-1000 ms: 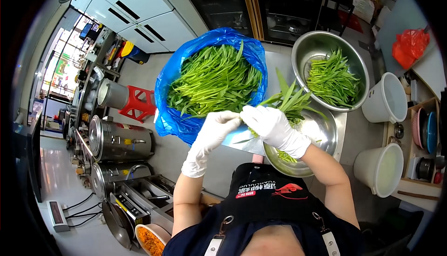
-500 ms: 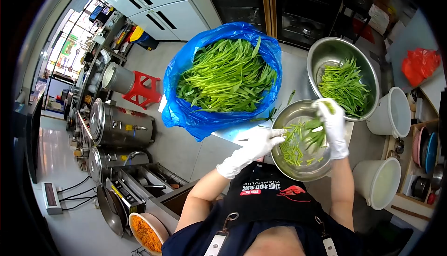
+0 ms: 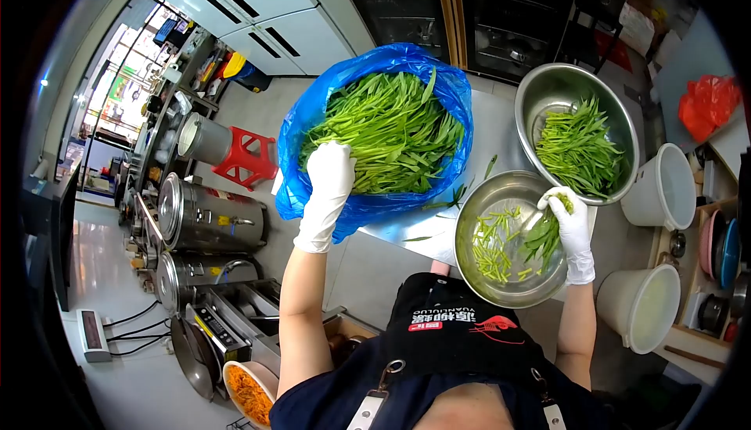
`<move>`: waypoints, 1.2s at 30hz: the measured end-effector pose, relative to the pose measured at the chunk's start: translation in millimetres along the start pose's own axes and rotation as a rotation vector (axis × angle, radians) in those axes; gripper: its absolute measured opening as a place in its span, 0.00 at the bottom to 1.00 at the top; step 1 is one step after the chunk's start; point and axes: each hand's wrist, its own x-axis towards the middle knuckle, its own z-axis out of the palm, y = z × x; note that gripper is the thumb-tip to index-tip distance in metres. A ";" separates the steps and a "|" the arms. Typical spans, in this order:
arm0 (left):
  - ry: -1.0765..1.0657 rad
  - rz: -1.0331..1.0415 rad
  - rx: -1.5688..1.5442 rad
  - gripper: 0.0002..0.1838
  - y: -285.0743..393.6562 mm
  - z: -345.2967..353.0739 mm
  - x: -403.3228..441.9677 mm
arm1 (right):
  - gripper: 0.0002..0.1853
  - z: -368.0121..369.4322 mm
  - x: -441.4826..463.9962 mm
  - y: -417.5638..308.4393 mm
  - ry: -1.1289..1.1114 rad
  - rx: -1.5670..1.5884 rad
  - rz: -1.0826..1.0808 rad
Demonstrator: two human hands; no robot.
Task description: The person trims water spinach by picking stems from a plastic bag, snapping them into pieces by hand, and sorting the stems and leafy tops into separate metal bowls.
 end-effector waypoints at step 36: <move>0.677 -0.595 -1.436 0.10 -8.9 -64.7 -65.6 | 0.06 79.6 10.0 -6.8 -0.324 0.061 0.162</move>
